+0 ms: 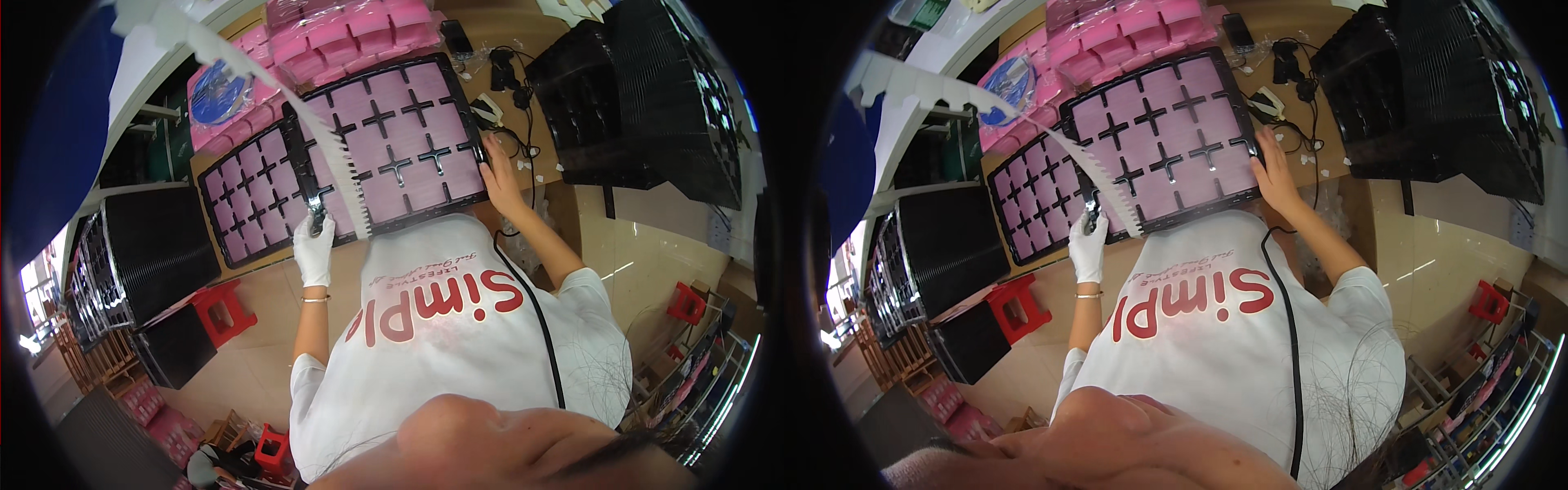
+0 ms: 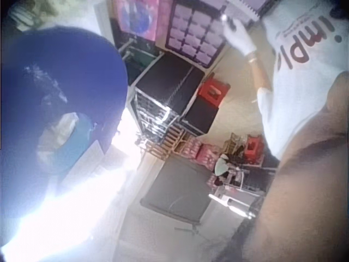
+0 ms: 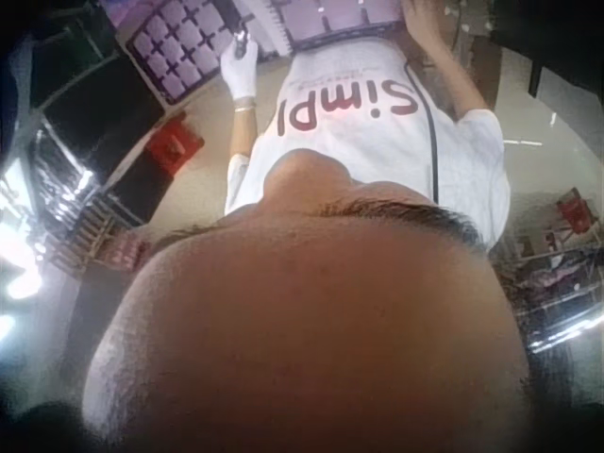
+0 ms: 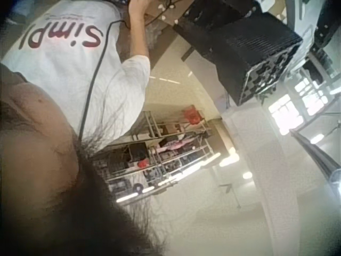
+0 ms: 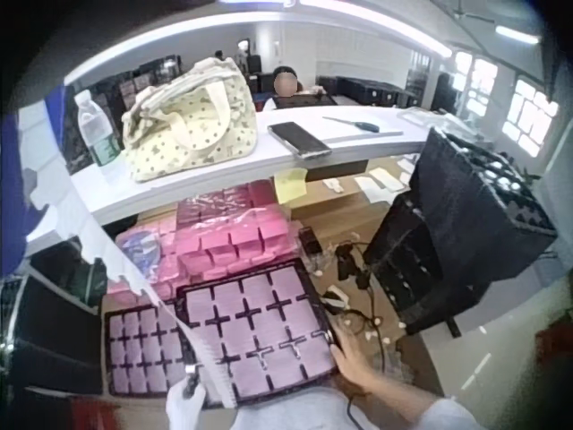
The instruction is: The person assembles components by hand, placing pink plastic dividers into black trays and attaching white serrated strips.
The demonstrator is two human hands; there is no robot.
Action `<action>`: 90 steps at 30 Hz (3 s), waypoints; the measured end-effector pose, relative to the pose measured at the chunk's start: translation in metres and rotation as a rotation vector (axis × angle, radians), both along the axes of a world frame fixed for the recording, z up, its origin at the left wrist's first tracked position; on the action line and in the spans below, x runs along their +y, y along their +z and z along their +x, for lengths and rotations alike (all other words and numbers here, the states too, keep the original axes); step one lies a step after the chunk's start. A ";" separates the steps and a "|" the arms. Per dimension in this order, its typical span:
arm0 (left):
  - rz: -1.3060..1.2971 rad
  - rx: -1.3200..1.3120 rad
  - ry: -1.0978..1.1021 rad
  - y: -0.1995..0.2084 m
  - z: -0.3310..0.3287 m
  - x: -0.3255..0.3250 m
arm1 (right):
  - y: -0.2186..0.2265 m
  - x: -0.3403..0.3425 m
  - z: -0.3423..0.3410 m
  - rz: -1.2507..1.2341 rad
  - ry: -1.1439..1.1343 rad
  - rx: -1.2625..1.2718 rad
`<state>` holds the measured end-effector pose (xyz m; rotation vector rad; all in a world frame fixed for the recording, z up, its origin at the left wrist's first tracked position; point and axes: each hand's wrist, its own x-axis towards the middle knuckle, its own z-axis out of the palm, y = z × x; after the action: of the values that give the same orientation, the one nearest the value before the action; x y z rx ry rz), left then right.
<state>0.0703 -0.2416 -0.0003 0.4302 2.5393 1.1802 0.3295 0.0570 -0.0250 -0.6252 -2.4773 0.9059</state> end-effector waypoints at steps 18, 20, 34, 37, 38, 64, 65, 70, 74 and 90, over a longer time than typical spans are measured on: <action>0.446 0.202 0.459 0.072 -0.139 -0.121 | 0.017 0.002 -0.013 0.132 -0.449 0.077; 0.593 0.075 0.547 0.054 -0.177 -0.170 | 0.016 0.001 -0.010 0.133 -0.474 0.082; -0.542 0.775 0.331 -0.052 -0.206 -0.134 | 0.029 -0.036 -0.002 0.151 -0.498 -0.040; -0.083 0.630 -0.335 -0.033 -0.131 -0.033 | 0.035 -0.041 -0.018 0.156 -0.453 -0.018; -0.311 0.684 -0.445 -0.045 -0.103 -0.018 | 0.038 -0.042 -0.024 0.153 -0.450 -0.019; -0.017 -0.489 -0.509 0.057 -0.014 0.046 | 0.015 -0.087 -0.143 -0.954 0.311 -0.082; 0.168 -0.514 -0.300 0.051 -0.008 0.046 | 0.014 -0.098 -0.144 -1.015 0.358 -0.080; 0.552 -0.430 0.191 0.034 0.006 0.041 | 0.022 -0.120 -0.147 -1.178 0.329 -0.060; 0.475 -0.563 0.078 0.021 0.008 0.050 | 0.017 -0.110 -0.151 -0.961 0.277 -0.124; 0.825 -0.409 0.489 -0.004 -0.001 0.043 | 0.038 -0.104 -0.197 -0.593 0.417 0.095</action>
<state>0.0697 -0.1989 -0.0047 -0.2778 1.7536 2.2143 0.1325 -0.0471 0.0135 -0.2206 -2.2789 1.8171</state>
